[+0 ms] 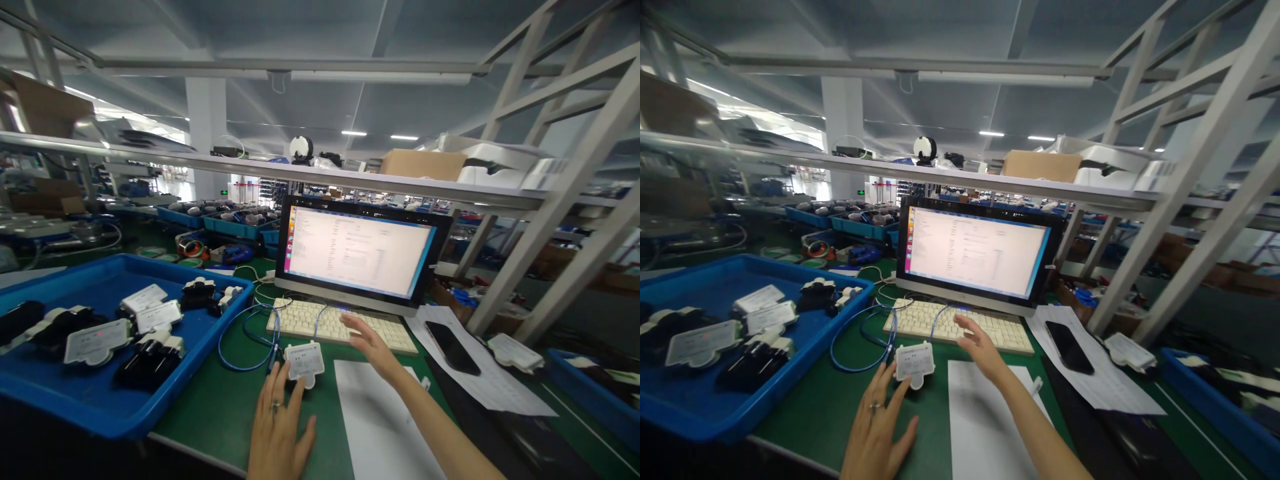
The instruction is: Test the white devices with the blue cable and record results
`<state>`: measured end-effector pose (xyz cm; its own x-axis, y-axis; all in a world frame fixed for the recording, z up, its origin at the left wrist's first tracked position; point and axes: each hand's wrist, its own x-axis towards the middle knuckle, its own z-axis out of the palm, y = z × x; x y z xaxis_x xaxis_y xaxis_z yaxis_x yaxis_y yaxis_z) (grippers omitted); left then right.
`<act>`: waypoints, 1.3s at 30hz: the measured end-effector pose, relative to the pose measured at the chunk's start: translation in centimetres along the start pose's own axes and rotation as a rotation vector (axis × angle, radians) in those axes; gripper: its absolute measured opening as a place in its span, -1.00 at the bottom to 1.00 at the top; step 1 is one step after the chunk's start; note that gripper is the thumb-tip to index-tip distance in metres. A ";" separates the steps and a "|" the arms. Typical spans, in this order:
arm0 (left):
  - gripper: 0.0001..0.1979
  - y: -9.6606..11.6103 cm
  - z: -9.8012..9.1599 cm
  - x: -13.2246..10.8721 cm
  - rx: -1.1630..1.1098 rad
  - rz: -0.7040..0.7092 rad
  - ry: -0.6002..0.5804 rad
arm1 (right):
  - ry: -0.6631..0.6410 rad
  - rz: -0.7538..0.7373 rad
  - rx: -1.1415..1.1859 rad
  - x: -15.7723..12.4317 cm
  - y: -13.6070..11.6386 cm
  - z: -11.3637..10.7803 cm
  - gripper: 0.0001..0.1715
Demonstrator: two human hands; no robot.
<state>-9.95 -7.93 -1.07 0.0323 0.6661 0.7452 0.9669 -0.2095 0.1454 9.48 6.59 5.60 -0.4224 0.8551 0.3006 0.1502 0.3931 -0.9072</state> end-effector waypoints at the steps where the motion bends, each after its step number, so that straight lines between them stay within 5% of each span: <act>1: -0.49 -0.1 -0.1 0.8 -0.001 -0.005 -0.010 | 0.083 0.013 0.059 -1.0 0.6 -1.1 -0.48; 5: -0.62 -0.4 0.4 3.2 -0.031 0.028 -0.066 | 0.371 0.110 0.315 -4.7 2.6 -4.9 -0.52; 10: -0.69 -0.5 1.4 4.1 0.025 0.059 -0.118 | 0.393 0.231 0.747 -7.2 3.8 -7.2 -0.50; 18: -0.74 -2.3 2.0 3.6 -0.010 0.198 -0.090 | 0.547 0.139 1.188 -8.9 5.3 -8.3 -0.75; 25: -0.72 -4.1 2.1 3.5 -0.104 0.264 -0.113 | 0.681 0.086 1.258 -9.9 6.0 -9.0 -0.58; 39: -0.72 -4.0 2.0 3.5 -0.124 0.242 -0.089 | 0.867 0.208 1.293 -9.6 5.2 -8.7 -0.54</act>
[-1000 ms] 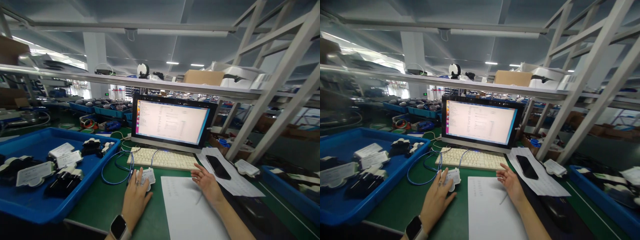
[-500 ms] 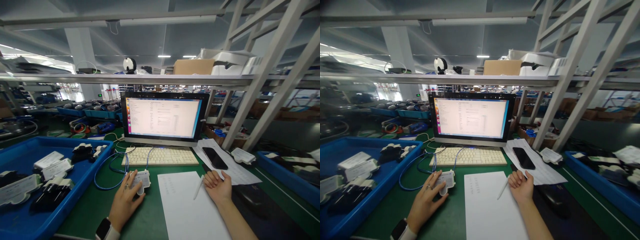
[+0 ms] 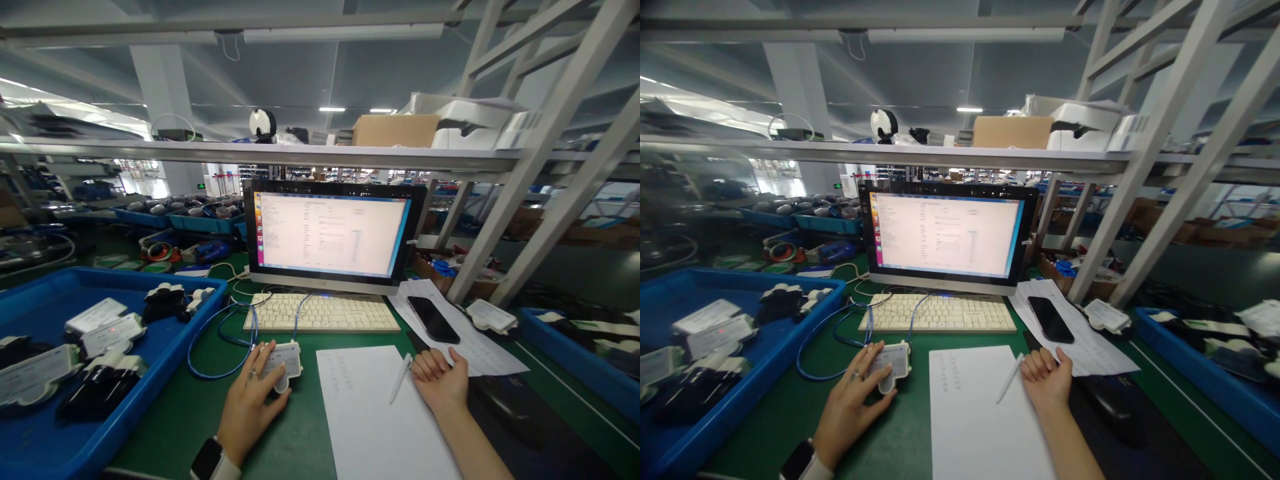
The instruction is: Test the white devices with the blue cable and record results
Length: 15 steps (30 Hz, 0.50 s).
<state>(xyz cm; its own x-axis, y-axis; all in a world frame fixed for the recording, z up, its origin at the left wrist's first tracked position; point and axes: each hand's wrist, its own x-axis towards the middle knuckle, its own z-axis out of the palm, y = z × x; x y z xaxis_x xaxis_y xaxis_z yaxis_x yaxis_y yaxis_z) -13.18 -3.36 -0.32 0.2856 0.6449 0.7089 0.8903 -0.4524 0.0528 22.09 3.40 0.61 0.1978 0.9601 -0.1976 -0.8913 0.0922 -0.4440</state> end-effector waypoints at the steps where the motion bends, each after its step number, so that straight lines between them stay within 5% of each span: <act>1: -0.72 0.1 0.0 0.1 -0.003 -0.006 -0.005 | 0.009 0.002 0.003 0.0 0.0 0.0 -0.54; 15: -0.75 1.1 -0.8 0.6 -0.104 -0.126 -0.058 | -0.064 -0.025 -0.169 0.5 -0.9 -1.4 -0.60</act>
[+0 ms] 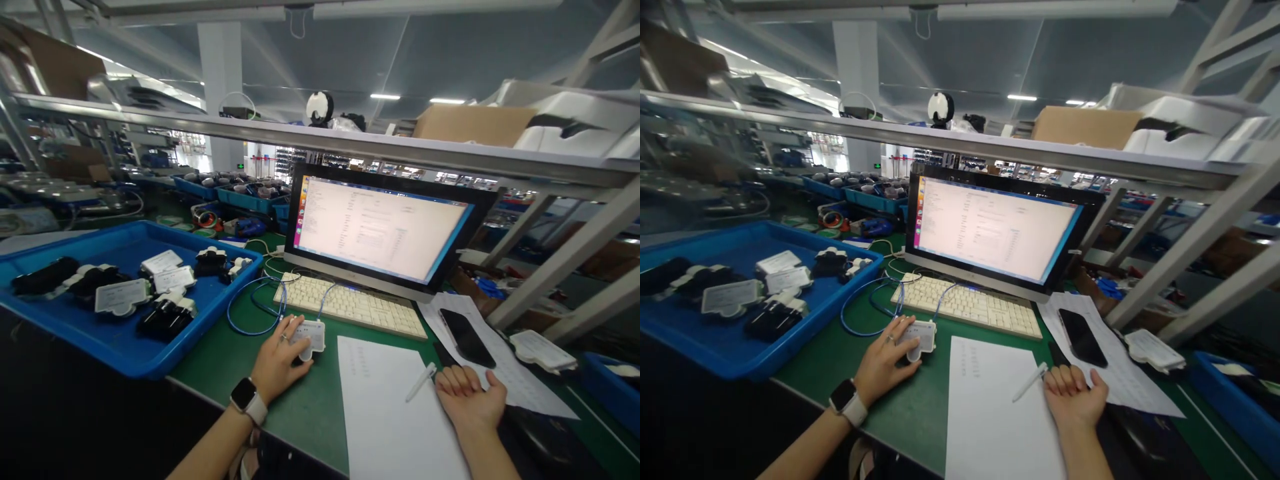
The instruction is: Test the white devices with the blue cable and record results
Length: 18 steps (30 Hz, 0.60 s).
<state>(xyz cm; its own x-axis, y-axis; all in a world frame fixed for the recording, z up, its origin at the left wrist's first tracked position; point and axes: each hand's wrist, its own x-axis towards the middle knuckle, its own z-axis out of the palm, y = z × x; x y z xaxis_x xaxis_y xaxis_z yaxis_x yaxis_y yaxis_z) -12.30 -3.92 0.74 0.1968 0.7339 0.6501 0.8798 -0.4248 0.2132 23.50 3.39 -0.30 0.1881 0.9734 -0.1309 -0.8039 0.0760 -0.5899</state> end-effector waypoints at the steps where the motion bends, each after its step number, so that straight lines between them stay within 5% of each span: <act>1: -0.75 0.0 0.0 0.0 -0.004 0.000 0.000 | -0.010 -0.001 -0.011 0.0 0.0 0.0 -0.59; 9: -0.72 0.3 -0.1 0.1 -0.019 -0.027 -0.020 | -0.050 0.000 -0.070 0.2 0.0 -0.1 -0.56; 18: -0.72 0.2 -0.3 0.2 -0.029 -0.015 -0.035 | 0.044 -0.010 -0.053 0.0 0.1 1.0 -0.60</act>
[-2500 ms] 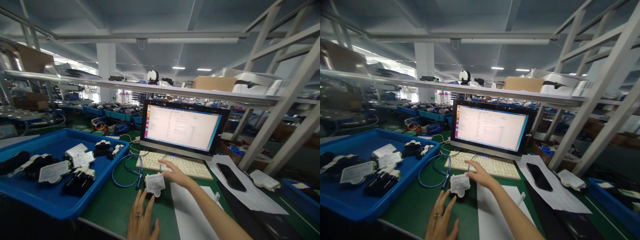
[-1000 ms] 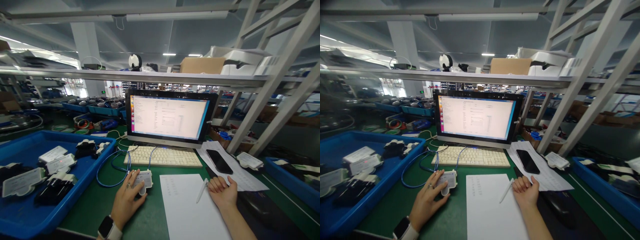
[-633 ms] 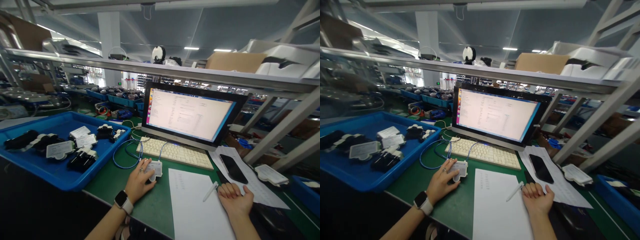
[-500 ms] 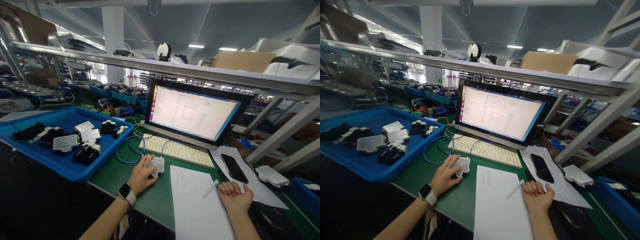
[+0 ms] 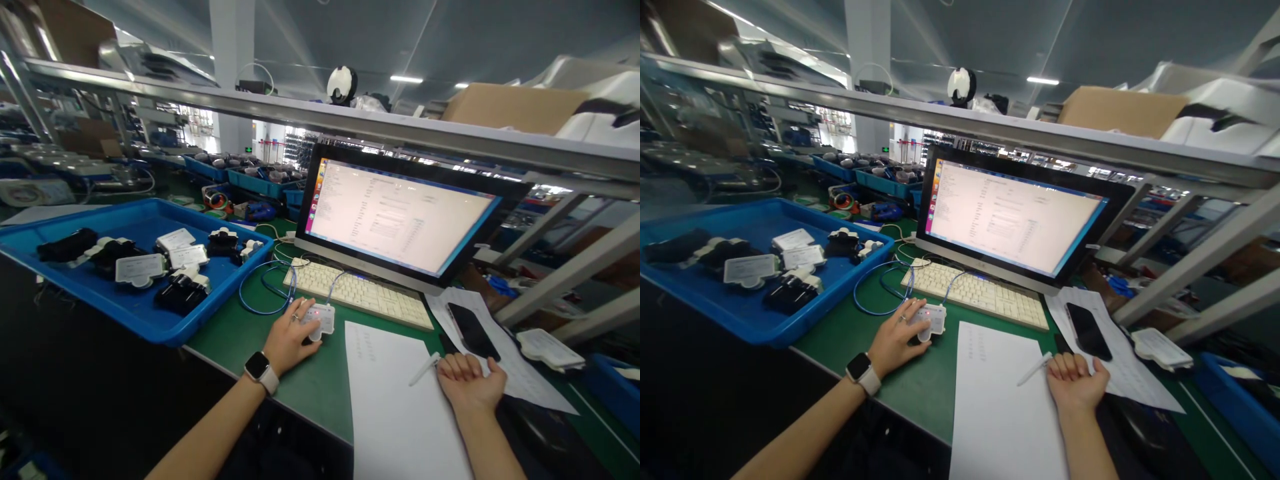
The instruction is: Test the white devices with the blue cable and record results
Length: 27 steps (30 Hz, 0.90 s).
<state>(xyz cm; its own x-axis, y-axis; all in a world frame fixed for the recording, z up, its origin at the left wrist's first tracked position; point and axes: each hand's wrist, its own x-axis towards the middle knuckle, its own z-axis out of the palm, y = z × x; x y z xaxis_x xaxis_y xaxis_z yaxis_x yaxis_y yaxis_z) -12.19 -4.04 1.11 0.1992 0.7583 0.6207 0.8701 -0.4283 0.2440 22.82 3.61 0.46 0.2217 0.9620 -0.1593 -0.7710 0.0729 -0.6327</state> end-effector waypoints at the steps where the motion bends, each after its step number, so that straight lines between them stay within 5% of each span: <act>1: -0.73 0.0 0.0 0.0 -0.002 0.002 -0.003 | -0.004 -0.004 0.004 0.0 0.0 0.0 -0.59; 27: -0.75 -0.3 0.0 0.1 0.039 0.051 0.020 | 0.039 -0.043 0.120 -1.8 -1.2 1.5 -0.58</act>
<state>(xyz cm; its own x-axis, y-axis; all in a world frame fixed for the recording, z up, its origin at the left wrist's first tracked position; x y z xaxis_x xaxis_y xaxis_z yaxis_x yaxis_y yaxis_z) -12.43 -3.88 1.13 0.2347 0.7260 0.6465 0.8761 -0.4460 0.1828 22.44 2.22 2.61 0.2772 0.9466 -0.1648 -0.8255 0.1468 -0.5449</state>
